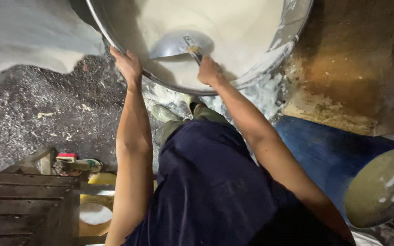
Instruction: The person stirs a white liquid in a large metal bowl using a ladle and then pours the liquid into a blue barrel. The person repeats the stirring and pouring process multiple times.
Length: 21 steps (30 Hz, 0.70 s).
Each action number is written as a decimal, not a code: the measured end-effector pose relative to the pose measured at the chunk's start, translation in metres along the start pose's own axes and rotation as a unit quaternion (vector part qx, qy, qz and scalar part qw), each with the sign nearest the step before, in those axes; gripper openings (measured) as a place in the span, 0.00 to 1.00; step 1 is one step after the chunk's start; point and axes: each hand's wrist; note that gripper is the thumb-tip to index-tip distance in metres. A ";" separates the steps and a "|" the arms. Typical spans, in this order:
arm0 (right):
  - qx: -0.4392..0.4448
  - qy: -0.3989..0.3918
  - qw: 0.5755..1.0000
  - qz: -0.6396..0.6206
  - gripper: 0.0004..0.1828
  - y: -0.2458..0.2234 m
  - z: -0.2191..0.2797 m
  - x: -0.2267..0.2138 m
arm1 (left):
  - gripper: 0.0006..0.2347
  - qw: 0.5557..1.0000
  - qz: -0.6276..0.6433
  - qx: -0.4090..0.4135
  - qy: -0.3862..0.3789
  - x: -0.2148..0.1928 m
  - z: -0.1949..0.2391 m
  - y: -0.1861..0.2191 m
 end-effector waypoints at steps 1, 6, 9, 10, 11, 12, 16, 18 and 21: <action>0.005 0.004 1.000 0.015 0.23 0.009 0.004 -0.005 | 0.23 1.000 -0.013 -0.003 -0.007 0.001 0.000 -0.002; 0.023 0.024 0.997 0.073 0.22 0.055 0.026 -0.025 | 0.24 1.000 -0.016 0.009 -0.020 0.006 -0.004 -0.016; 0.026 0.031 0.996 0.085 0.23 0.088 0.033 -0.034 | 0.24 0.999 -0.035 0.003 -0.032 0.010 -0.009 -0.022; 0.026 0.034 0.995 0.086 0.23 0.101 0.034 -0.035 | 0.24 0.999 -0.031 -0.002 -0.037 0.011 -0.010 -0.024; 0.029 0.037 0.994 0.096 0.23 0.114 0.035 -0.036 | 0.24 0.999 -0.028 -0.006 -0.042 0.011 -0.010 -0.026; 0.033 0.040 0.993 0.106 0.24 0.127 0.034 -0.037 | 0.24 0.999 -0.025 -0.011 -0.047 0.012 -0.009 -0.028; 0.016 0.053 0.988 0.144 0.20 0.175 0.033 -0.049 | 0.26 0.998 0.007 0.038 -0.046 0.012 -0.009 -0.036; 0.020 0.072 0.982 0.175 0.20 0.195 0.042 -0.063 | 0.27 0.997 0.004 0.036 -0.063 0.013 -0.011 -0.039; 0.063 0.076 0.978 0.182 0.22 0.211 0.066 -0.094 | 0.27 0.997 -0.005 0.032 -0.071 0.015 -0.013 -0.043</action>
Point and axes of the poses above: each hand's wrist, its own z-axis away from the middle knuckle, its own x-axis out of the palm, y = z × x, and after that the axes turned 13 degrees about x, right-handed
